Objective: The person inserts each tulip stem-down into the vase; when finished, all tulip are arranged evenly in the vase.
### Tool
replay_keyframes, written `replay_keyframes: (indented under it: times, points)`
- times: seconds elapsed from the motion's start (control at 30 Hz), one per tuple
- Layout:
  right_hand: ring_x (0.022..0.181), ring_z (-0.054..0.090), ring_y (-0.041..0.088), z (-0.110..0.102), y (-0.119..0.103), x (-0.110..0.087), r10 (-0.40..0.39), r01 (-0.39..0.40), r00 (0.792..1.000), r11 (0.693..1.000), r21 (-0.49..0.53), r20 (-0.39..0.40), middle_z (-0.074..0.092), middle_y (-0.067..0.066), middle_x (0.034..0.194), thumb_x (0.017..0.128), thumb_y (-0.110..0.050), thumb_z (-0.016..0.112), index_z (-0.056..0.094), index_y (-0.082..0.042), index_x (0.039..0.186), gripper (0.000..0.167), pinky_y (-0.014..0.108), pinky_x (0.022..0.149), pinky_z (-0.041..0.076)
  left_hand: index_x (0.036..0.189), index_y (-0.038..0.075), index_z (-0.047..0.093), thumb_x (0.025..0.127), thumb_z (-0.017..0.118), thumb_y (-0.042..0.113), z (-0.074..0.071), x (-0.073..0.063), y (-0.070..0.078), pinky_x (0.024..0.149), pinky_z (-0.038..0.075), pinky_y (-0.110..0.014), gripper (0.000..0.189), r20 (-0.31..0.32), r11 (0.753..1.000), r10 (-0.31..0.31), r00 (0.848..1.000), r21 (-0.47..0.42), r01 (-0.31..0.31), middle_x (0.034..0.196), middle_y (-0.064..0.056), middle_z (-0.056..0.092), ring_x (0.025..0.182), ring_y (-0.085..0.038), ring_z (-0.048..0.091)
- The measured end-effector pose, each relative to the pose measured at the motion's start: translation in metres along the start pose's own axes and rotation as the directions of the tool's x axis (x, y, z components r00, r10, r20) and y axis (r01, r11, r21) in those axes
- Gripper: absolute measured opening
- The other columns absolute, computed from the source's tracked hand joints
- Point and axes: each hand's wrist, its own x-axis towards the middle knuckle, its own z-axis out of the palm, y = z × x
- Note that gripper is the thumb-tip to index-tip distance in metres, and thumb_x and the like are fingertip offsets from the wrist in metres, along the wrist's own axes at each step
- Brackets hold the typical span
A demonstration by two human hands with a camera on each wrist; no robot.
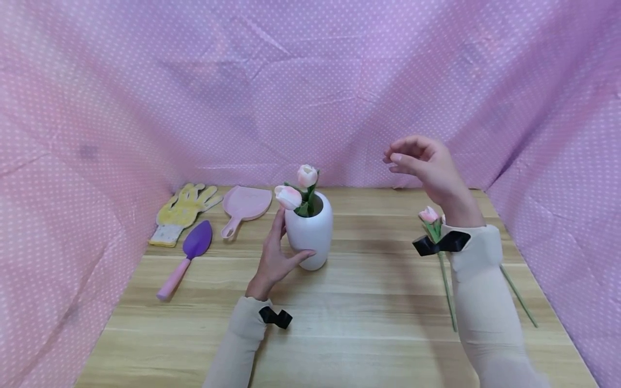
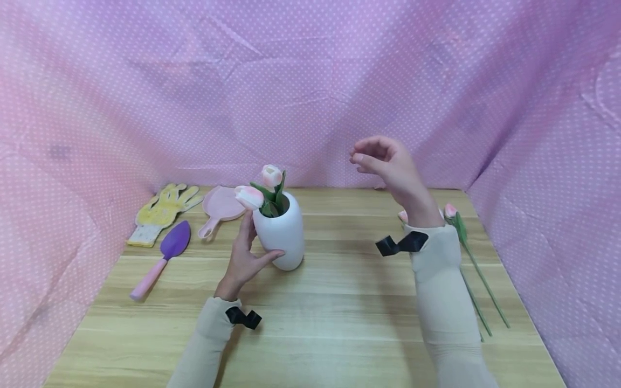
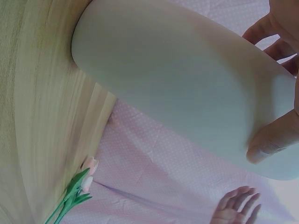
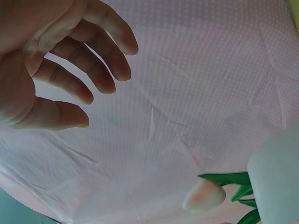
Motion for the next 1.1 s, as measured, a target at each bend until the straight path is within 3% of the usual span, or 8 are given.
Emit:
replay_keyframes:
  times: [0.4, 0.73, 1.1]
  points:
    - [0.086, 0.074, 0.008, -0.054, 0.043, -0.037, 0.108, -0.103, 0.988, 0.993, 0.056, -0.111, 0.076, -0.001, 0.093, 0.094, 0.006, 0.062, 0.071, -0.007, 0.099, 0.016, 0.023, 0.076, 0.063, 0.159, 0.005, 0.018, 0.067, 0.092, 0.002, 0.000, 0.000, -0.001, 0.113, 0.045, -0.056, 0.118, -0.002, 1.000, -0.002, 1.000, 0.011, 0.002, 0.159, -0.023, 0.036, 0.138, -0.043, 0.048]
    - [0.084, 0.073, 0.005, -0.098, 0.076, -0.074, 0.241, -0.235, 0.950, 0.970, 0.055, -0.199, 0.076, -0.006, 0.092, 0.097, 0.001, 0.061, 0.069, -0.011, 0.101, 0.015, 0.018, 0.072, 0.062, 0.159, 0.005, 0.018, 0.068, 0.092, 0.003, 0.000, 0.000, -0.002, 0.113, 0.044, -0.056, 0.118, 0.002, 1.000, -0.014, 1.000, 0.022, 0.014, 0.160, -0.022, 0.034, 0.140, -0.042, 0.046]
    - [0.077, 0.072, -0.001, -0.127, 0.111, -0.108, 0.365, -0.368, 0.884, 0.929, 0.048, -0.293, 0.074, -0.015, 0.088, 0.096, 0.001, 0.063, 0.071, -0.022, 0.093, 0.025, 0.016, 0.066, 0.061, 0.160, 0.006, 0.017, 0.068, 0.091, 0.004, 0.001, 0.000, -0.001, 0.115, 0.043, -0.056, 0.118, 0.003, 1.000, -0.021, 1.000, 0.016, 0.021, 0.162, -0.021, 0.032, 0.141, -0.042, 0.045]
